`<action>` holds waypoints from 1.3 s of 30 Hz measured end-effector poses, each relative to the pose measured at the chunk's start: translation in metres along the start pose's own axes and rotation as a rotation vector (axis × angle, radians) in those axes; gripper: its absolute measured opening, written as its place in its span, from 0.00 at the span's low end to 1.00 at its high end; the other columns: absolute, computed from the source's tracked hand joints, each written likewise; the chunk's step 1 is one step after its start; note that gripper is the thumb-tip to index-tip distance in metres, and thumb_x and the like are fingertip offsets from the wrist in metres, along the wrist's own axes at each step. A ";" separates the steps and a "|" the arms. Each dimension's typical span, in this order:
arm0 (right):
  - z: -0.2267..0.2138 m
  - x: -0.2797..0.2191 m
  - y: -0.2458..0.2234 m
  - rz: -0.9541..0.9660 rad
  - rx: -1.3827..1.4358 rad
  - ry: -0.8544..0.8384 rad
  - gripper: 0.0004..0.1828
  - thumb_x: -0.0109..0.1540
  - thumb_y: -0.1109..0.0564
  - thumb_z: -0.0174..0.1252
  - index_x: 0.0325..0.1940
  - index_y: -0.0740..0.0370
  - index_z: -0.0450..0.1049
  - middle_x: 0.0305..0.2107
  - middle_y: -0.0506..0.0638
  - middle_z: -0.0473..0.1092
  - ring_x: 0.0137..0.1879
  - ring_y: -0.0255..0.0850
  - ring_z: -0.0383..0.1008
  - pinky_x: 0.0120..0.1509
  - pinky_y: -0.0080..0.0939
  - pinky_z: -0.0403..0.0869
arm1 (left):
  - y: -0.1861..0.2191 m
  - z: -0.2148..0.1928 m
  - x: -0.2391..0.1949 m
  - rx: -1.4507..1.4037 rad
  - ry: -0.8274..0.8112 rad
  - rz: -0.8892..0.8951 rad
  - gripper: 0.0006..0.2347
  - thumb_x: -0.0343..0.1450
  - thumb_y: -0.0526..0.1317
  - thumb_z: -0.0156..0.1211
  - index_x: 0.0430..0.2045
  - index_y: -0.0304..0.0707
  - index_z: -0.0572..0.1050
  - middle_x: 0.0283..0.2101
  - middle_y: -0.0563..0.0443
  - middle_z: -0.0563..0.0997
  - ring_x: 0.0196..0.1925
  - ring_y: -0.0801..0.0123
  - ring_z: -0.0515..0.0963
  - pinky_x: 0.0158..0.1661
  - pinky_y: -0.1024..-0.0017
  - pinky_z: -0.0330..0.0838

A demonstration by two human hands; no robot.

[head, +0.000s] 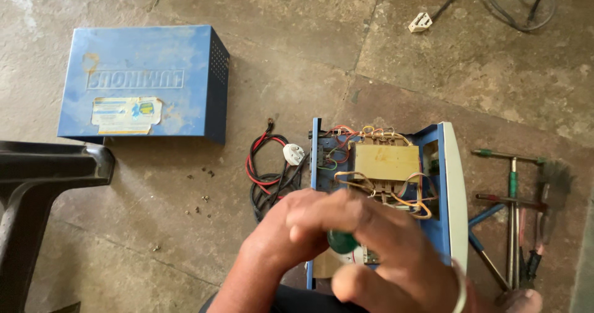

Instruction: The person sits on the floor and uses a screwdriver to adjust components inside an open electronic device. They manipulate wires and tighten screws on the circuit board and transformer area.

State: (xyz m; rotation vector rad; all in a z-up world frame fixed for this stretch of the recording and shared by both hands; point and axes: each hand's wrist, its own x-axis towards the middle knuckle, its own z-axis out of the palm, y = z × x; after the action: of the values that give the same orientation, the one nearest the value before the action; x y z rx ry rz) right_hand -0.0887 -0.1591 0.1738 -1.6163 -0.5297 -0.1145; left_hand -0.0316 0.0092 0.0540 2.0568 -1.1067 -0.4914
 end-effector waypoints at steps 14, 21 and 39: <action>0.037 -0.040 0.031 0.120 0.139 0.429 0.15 0.76 0.51 0.47 0.44 0.66 0.68 0.31 0.50 0.67 0.34 0.35 0.63 0.43 0.35 0.66 | 0.012 -0.008 -0.006 0.155 -0.061 -0.200 0.09 0.66 0.34 0.56 0.38 0.38 0.78 0.36 0.40 0.83 0.38 0.46 0.82 0.39 0.53 0.74; 0.037 -0.030 0.034 0.108 0.250 0.514 0.15 0.74 0.54 0.48 0.36 0.65 0.63 0.25 0.49 0.63 0.31 0.35 0.61 0.40 0.37 0.65 | 0.016 -0.014 -0.004 0.084 -0.084 -0.218 0.07 0.63 0.35 0.59 0.30 0.41 0.81 0.33 0.41 0.84 0.40 0.46 0.82 0.40 0.54 0.74; 0.050 -0.021 0.022 0.252 -0.011 0.625 0.13 0.66 0.57 0.41 0.31 0.66 0.65 0.26 0.50 0.64 0.30 0.37 0.61 0.35 0.39 0.63 | 0.012 -0.003 0.003 0.030 -0.160 -0.241 0.05 0.65 0.38 0.58 0.23 0.37 0.78 0.28 0.37 0.81 0.35 0.41 0.80 0.35 0.49 0.72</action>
State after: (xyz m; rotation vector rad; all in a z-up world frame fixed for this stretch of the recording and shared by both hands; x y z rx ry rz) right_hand -0.1103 -0.1169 0.1393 -1.5408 0.1549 -0.4160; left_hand -0.0346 0.0041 0.0650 2.2212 -0.9643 -0.7741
